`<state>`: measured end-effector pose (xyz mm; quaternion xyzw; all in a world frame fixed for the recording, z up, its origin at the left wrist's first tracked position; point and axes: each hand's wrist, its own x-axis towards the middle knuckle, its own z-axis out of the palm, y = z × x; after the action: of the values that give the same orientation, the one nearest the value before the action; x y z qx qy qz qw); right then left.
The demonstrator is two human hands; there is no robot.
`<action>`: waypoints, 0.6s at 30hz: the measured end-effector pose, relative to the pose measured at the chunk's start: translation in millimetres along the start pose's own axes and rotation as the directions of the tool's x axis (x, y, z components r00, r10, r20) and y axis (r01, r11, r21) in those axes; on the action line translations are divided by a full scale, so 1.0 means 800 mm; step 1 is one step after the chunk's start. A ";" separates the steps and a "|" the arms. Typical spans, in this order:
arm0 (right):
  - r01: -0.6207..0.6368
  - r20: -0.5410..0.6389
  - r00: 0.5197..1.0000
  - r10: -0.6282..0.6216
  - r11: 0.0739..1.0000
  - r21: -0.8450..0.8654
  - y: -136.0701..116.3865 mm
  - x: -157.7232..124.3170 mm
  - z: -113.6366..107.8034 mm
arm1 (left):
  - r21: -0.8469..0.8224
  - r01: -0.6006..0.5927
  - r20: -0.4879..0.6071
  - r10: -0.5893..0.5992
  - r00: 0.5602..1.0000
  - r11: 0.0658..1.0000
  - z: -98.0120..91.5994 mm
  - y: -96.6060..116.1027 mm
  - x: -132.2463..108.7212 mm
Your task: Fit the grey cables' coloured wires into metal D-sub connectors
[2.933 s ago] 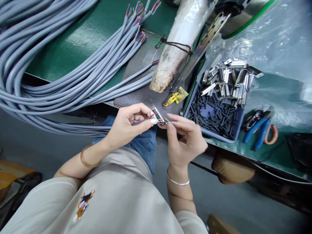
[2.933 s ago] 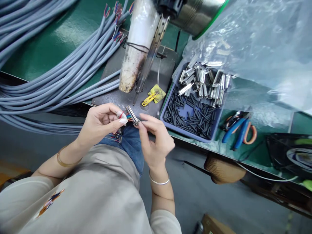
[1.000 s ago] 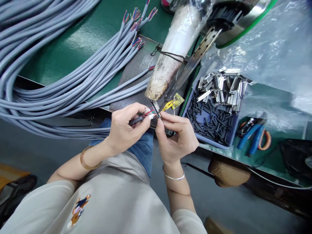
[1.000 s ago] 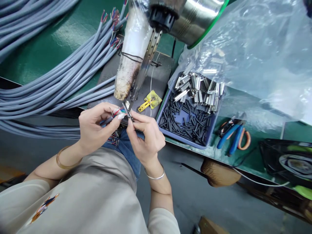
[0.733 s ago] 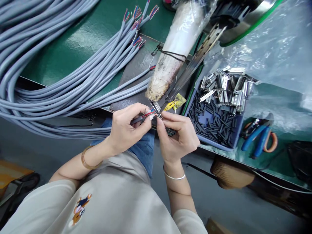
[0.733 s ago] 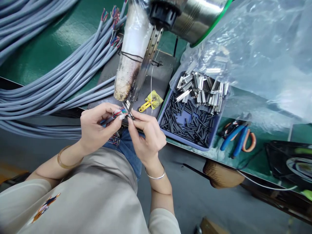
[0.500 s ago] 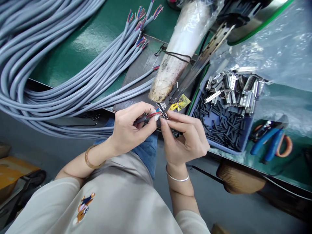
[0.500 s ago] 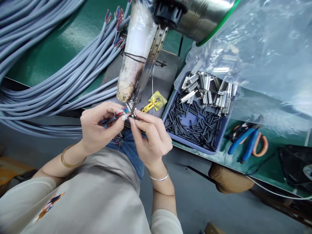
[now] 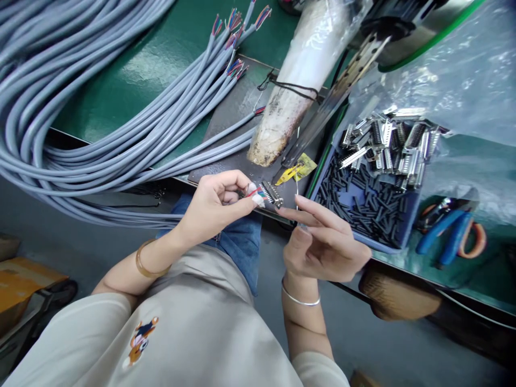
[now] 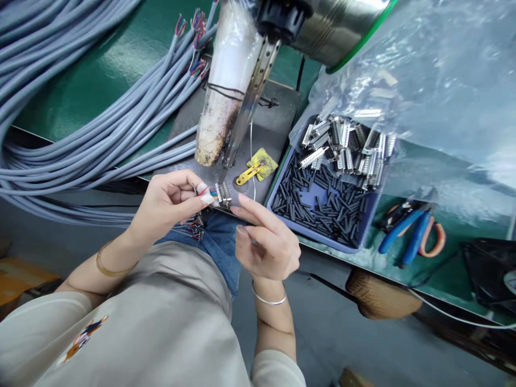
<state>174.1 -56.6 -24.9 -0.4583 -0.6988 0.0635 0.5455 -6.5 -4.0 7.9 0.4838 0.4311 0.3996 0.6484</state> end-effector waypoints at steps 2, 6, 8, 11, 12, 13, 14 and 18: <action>0.011 0.033 0.999 -0.012 1.000 0.024 0.001 -0.007 0.000 | -0.122 0.143 0.157 -0.123 0.980 0.982 -0.005 0.007 -0.001; -0.048 0.046 0.998 0.049 0.998 -0.038 -0.008 -0.014 0.009 | -0.171 0.220 0.302 -0.162 0.940 0.960 -0.011 0.011 -0.010; -0.188 0.012 0.982 0.188 0.982 -0.007 -0.018 -0.011 0.013 | -0.166 0.139 0.241 -0.097 0.966 0.976 -0.010 0.010 -0.016; -0.428 0.041 0.903 0.428 0.889 0.162 -0.030 0.000 0.014 | -0.143 -0.006 0.176 0.032 0.984 0.990 -0.010 0.005 -0.026; -0.473 0.074 0.880 0.469 0.853 0.220 -0.032 0.004 0.013 | -0.135 -0.059 0.174 0.082 0.981 0.989 -0.011 0.003 -0.028; -0.502 0.108 0.864 0.492 0.823 0.264 -0.033 0.008 0.013 | -0.125 -0.120 0.174 0.141 0.975 0.985 -0.012 0.002 -0.030; -0.523 0.144 0.851 0.504 0.799 0.297 -0.032 0.011 0.012 | -0.103 -0.186 0.178 0.202 0.963 0.977 -0.013 0.000 -0.031; -0.610 0.325 0.791 0.518 0.709 0.354 -0.031 0.020 0.008 | 0.118 -0.446 0.282 0.401 0.872 0.887 -0.017 -0.005 -0.034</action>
<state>154.8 -56.9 -2.0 -0.5055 -0.5423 0.4306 0.5147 -27.6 -26.6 6.7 0.6696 0.2633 0.4277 0.5472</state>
